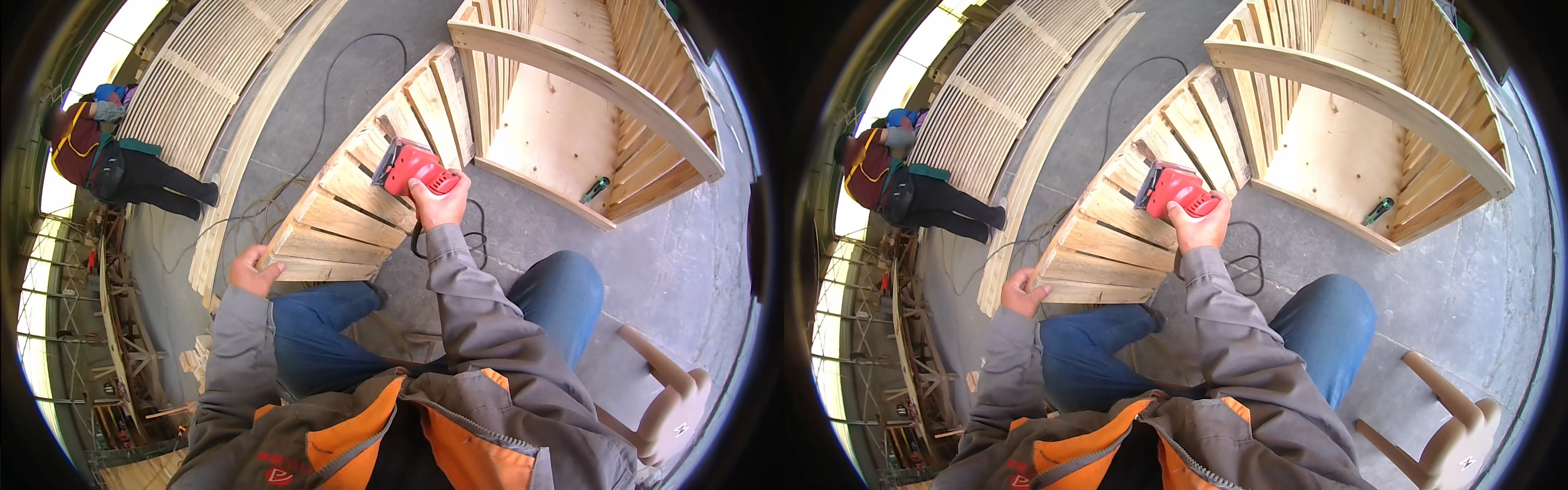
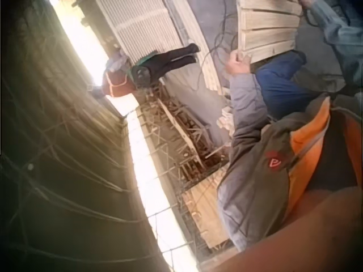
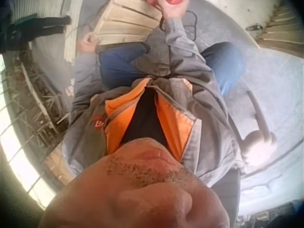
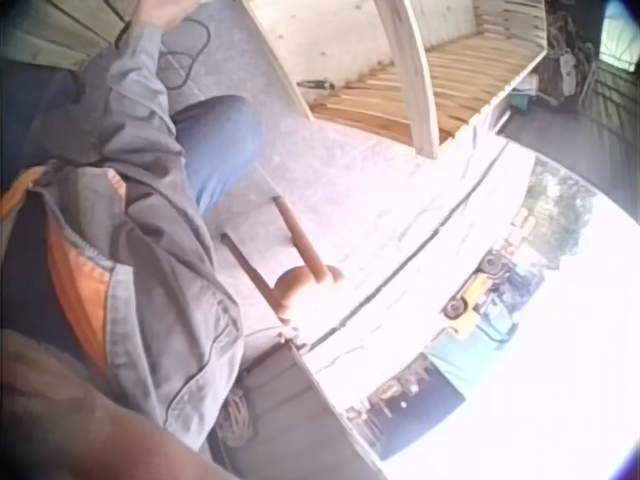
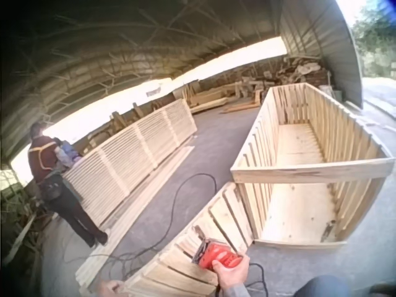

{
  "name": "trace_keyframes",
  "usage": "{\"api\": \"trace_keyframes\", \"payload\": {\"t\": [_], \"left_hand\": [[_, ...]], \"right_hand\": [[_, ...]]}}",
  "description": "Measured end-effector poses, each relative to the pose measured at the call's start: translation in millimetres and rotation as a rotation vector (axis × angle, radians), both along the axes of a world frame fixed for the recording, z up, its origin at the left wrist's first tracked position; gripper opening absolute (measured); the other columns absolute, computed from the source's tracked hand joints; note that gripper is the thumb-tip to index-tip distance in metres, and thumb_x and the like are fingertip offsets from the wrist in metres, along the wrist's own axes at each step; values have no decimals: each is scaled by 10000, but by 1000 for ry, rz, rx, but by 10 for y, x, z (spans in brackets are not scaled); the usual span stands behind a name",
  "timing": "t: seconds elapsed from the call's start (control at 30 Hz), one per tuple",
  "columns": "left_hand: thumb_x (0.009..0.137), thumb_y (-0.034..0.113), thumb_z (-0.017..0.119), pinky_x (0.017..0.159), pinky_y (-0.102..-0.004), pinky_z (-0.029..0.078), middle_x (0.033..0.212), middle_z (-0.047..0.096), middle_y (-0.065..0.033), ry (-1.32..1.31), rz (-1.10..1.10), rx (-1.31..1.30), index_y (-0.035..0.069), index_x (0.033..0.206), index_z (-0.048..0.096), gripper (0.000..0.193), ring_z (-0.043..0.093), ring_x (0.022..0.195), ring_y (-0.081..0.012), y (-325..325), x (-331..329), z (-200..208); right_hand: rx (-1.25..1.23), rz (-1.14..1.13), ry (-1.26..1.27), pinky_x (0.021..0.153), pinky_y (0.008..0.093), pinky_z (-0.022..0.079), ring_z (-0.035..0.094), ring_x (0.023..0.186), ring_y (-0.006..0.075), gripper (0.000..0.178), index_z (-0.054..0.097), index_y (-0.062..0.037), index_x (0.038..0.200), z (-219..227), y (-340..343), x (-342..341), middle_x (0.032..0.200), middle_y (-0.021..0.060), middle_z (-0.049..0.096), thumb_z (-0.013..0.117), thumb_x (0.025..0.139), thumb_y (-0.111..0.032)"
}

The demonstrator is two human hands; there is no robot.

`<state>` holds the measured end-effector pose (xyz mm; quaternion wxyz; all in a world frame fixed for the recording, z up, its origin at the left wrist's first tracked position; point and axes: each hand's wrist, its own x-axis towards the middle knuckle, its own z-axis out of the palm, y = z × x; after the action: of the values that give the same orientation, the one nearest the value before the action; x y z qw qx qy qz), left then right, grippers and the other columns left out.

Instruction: The person uses a red electric sander to smooth the surface of a curved wooden structure. They move the sander back and forth across the slats, occasionally adjusting their grip and position to reach different areas.

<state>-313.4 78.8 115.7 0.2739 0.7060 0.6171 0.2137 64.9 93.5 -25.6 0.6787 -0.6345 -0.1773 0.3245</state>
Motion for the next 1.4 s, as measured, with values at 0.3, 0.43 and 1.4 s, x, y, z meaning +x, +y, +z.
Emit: {"api": "trace_keyframes", "payload": {"t": [0.3,0.43,1.4], "left_hand": [[830,33,811,776,-301,545,950,754,-72,-29,50,29,-13,1069,724,258,674,850,-119,-235,146,6],[832,23,805,777,-301,542,955,744,-75,-78,10,44,-19,1085,708,274,667,851,-122,-274,151,-9],[838,10,830,824,-292,530,990,744,-57,25,90,-4,4,1082,695,279,647,886,-108,4,296,-25]], "right_hand": [[221,31,-32,965,409,541,642,1094,287,864,479,40,1330,696,-102,23,1232,203,583,931,647,-236],[151,24,-27,910,395,564,655,1039,270,831,476,-4,1322,437,-77,29,1186,193,607,938,665,-219],[-2,-116,542,880,394,563,657,985,244,763,458,17,1320,-878,97,47,1115,161,645,905,743,-207]]}}
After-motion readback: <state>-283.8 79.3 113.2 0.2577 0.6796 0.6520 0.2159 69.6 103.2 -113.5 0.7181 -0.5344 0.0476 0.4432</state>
